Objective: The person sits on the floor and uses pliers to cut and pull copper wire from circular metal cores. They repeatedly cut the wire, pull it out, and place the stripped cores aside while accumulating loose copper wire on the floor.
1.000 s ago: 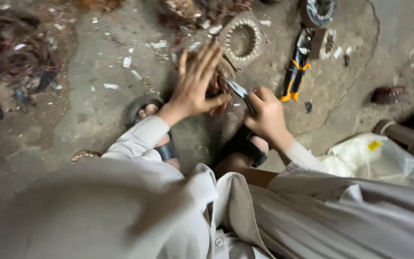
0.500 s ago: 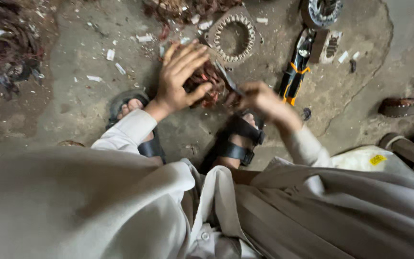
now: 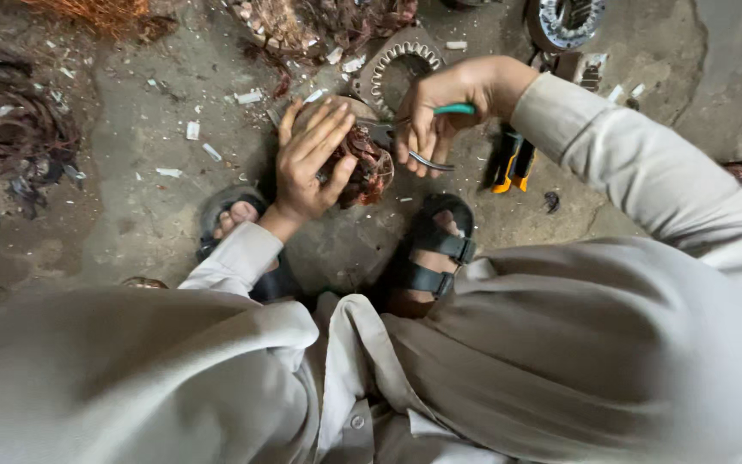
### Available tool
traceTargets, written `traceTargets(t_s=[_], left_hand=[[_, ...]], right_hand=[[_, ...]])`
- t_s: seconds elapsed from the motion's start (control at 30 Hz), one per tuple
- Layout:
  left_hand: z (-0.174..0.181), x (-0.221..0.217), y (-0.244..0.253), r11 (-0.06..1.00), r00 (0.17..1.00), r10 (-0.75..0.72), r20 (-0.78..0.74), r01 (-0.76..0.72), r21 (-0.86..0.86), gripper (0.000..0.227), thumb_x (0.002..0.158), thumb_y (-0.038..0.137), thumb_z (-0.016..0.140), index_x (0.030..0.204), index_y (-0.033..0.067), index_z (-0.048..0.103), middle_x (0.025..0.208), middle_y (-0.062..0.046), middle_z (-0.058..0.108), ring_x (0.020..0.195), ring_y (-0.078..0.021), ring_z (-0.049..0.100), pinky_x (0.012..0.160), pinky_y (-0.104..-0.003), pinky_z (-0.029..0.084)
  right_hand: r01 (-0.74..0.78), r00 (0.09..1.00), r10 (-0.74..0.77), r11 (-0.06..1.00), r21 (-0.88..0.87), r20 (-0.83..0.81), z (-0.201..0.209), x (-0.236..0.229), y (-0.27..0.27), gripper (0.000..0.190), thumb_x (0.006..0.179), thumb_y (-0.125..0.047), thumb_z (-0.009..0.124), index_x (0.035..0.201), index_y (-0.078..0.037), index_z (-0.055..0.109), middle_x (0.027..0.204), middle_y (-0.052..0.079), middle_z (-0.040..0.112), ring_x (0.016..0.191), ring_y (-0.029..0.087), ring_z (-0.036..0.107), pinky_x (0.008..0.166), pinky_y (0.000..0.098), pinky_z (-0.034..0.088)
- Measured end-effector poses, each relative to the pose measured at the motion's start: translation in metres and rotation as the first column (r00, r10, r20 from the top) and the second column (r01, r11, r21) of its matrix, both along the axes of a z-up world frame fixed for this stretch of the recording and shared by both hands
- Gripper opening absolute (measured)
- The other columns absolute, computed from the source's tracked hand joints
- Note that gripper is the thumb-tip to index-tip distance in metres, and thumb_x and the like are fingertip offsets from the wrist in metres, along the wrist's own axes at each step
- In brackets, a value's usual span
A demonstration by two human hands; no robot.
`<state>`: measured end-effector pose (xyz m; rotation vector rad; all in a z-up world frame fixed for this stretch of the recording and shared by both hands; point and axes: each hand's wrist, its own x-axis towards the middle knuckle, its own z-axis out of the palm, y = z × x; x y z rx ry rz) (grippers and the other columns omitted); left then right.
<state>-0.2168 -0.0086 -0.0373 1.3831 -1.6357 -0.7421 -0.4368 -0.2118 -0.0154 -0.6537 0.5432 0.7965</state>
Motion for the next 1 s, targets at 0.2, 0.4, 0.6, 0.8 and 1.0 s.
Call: traceTargets(t_s=[0.2,0.4,0.6,0.8,1.0], left_hand=[[-0.008,0.006,-0.002,1.000,0.999,-0.014,-0.044,0.014,0.017,0.051,0.105,0.036,0.059,0.144,0.0015,0.060,0.148,-0.018,0.059,0.142,-0.0345,0.055,0.127,-0.054,0.028],[-0.023,0.006,-0.006,0.996,0.993,-0.091,0.072,0.089,0.028,0.053,0.108,0.038,0.053,0.146,0.0027,0.059,0.153,-0.016,0.057,0.144,-0.0331,0.053,0.128,-0.053,0.026],[-0.025,0.000,-0.007,0.982,0.982,-0.187,0.021,0.186,0.027,0.052,0.107,0.038,0.054,0.146,0.0046,0.059,0.153,-0.014,0.057,0.145,-0.0315,0.052,0.129,-0.052,0.027],[-0.014,-0.001,-0.010,0.981,0.980,-0.194,0.039,0.193,0.029,0.049,0.108,0.031,0.052,0.148,0.0023,0.058,0.152,-0.016,0.057,0.146,-0.0331,0.052,0.129,-0.052,0.029],[-0.013,-0.007,-0.009,0.985,0.975,-0.162,0.154,0.170,-0.039,0.046,0.107,0.030,0.057,0.143,0.0028,0.062,0.149,-0.018,0.059,0.142,-0.0335,0.053,0.126,-0.050,0.032]], right_hand=[[-0.037,0.953,-0.171,0.754,-0.656,-0.249,0.006,-0.011,0.094,0.064,0.073,-0.011,0.064,0.136,-0.005,0.062,0.101,0.021,0.076,0.084,0.038,0.069,0.075,0.0445,0.052],[-0.034,0.960,-0.207,0.576,-0.817,-0.186,0.041,0.000,0.110,0.055,0.078,-0.017,0.064,0.131,-0.003,0.065,0.104,0.018,0.076,0.090,0.023,0.072,0.081,0.0359,0.056],[-0.083,0.973,-0.037,0.867,-0.492,-0.230,0.055,-0.029,0.058,0.049,0.086,-0.009,0.065,0.135,-0.003,0.060,0.097,0.022,0.066,0.074,0.032,0.057,0.069,0.0507,0.045],[0.193,0.981,-0.080,0.451,-0.871,0.176,0.018,-0.049,0.115,0.034,0.082,-0.009,0.065,0.116,-0.002,0.059,0.092,0.009,0.065,0.084,0.029,0.062,0.077,0.0465,0.051],[0.217,0.973,0.124,-0.199,-0.956,0.195,-0.001,-0.055,0.154,0.024,0.077,-0.003,0.066,0.097,-0.002,0.052,0.095,0.022,0.054,0.091,0.044,0.057,0.078,0.0518,0.048]])
